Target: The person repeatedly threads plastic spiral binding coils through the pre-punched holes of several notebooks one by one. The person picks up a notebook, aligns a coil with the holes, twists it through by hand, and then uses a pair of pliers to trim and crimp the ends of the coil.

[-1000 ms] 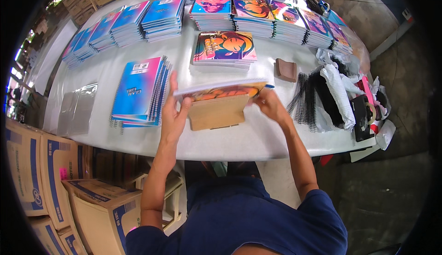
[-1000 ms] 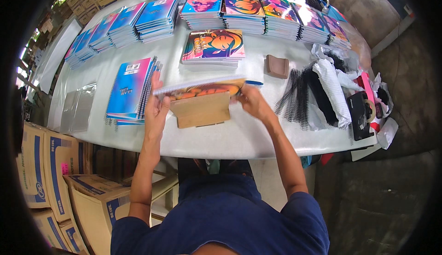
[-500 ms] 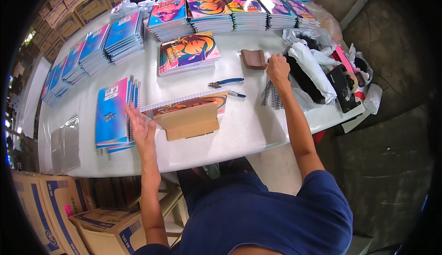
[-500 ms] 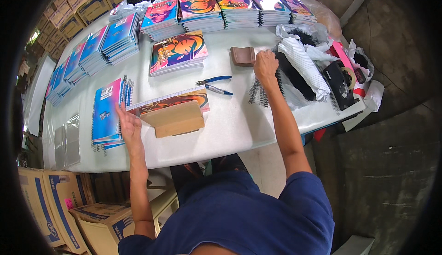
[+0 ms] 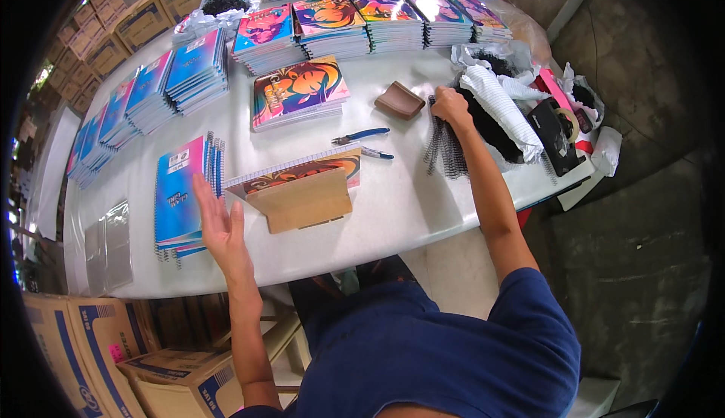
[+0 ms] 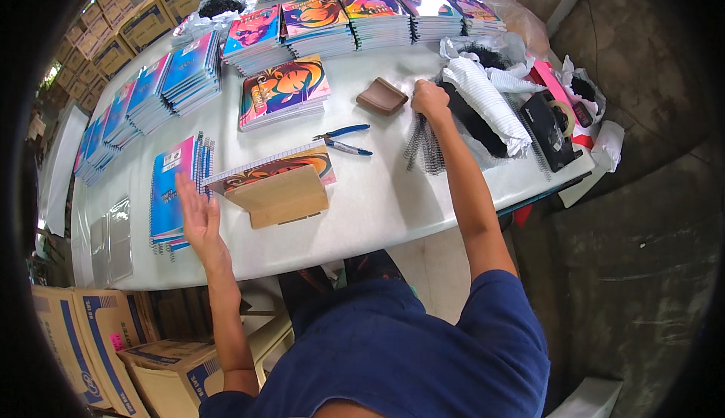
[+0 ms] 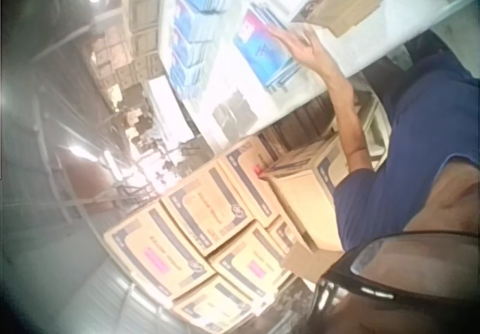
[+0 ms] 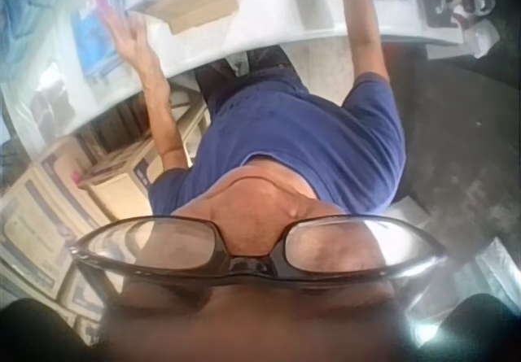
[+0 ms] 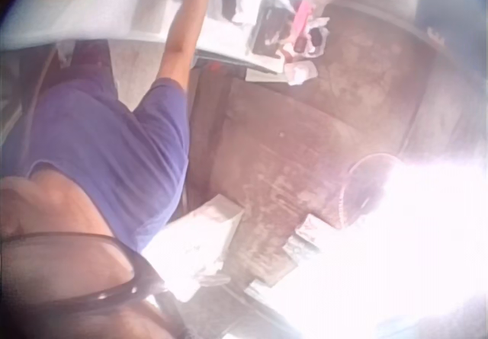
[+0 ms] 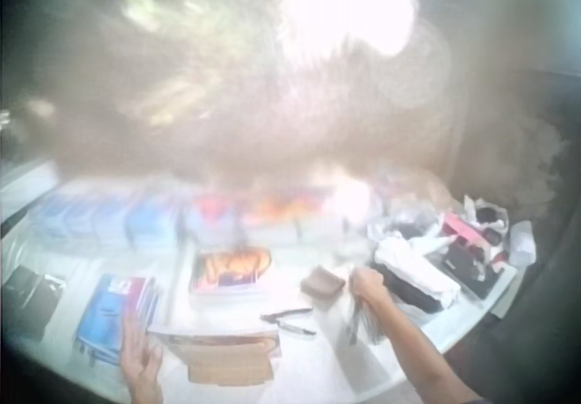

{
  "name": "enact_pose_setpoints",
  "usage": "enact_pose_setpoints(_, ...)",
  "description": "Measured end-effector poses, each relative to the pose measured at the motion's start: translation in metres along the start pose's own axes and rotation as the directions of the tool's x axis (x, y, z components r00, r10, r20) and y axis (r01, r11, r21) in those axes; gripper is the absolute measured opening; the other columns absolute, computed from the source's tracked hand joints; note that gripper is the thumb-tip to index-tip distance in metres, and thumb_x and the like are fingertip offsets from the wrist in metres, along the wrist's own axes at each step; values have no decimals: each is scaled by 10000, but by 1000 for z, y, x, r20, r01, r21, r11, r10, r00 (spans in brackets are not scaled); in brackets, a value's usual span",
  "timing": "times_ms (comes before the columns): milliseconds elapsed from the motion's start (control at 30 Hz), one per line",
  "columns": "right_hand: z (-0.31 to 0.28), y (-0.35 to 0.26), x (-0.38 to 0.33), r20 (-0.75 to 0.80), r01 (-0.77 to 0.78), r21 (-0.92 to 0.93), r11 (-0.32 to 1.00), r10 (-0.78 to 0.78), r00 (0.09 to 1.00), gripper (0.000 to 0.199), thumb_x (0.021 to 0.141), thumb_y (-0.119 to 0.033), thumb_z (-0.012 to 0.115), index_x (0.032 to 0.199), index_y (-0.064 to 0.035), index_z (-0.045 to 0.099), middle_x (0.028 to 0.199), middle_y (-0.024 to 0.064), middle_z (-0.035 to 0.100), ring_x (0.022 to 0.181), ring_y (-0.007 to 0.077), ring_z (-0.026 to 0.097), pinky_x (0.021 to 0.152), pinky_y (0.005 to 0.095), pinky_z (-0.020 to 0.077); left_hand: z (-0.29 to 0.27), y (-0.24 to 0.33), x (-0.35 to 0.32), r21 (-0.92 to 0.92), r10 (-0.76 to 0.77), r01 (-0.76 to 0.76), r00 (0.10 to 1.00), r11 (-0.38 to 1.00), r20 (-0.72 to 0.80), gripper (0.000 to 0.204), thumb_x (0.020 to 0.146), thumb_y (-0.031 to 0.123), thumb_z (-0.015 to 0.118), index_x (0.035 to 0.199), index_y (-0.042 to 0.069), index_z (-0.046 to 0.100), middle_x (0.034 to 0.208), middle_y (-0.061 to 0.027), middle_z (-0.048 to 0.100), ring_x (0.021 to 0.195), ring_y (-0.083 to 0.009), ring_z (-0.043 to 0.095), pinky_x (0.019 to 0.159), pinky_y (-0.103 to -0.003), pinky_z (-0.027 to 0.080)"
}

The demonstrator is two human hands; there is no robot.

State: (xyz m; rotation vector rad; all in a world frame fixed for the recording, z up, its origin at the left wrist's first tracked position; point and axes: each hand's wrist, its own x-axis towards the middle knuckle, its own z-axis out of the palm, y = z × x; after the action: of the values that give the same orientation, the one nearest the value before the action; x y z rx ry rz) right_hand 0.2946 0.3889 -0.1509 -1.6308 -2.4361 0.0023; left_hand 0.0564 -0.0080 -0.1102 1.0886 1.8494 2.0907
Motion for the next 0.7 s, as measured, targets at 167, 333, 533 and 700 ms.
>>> enact_pose_setpoints(167,8,47,19,68,-95,190,977,84,994,222,729,-150,657,872,16,623,874,203,684,750,293,691,652,397,546,3,11,6,-20,62,-61,998,998,35,672,910,34,558,1490,32,219,1546,-126,239,1431,-252,212,1158,-410,162)
enact_pose_setpoints(333,12,-1,-7,-31,71,-11,997,-72,997,356,736,-289,683,993,-49,625,1041,208,640,987,373,633,815,455,510,31,26,13,26,183,-185,981,982,57,633,889,-5,563,1464,19,298,1520,-118,310,1408,-247,268,1146,-383,185)
enact_pose_setpoints(533,7,37,10,98,-137,241,961,117,988,270,777,-184,593,978,-8,630,1019,219,659,959,340,658,792,431,532,31,35,17,360,274,-287,958,888,90,606,871,-1,584,1438,50,375,1499,-128,354,1404,-264,284,1142,-382,195)
enact_pose_setpoints(700,-32,18,-10,271,-202,654,729,23,962,165,810,-59,520,888,54,611,847,176,669,782,215,658,657,349,528,47,42,19,630,402,-455,885,629,237,622,873,63,622,1443,73,374,1480,-145,380,1407,-314,273,1138,-430,182)
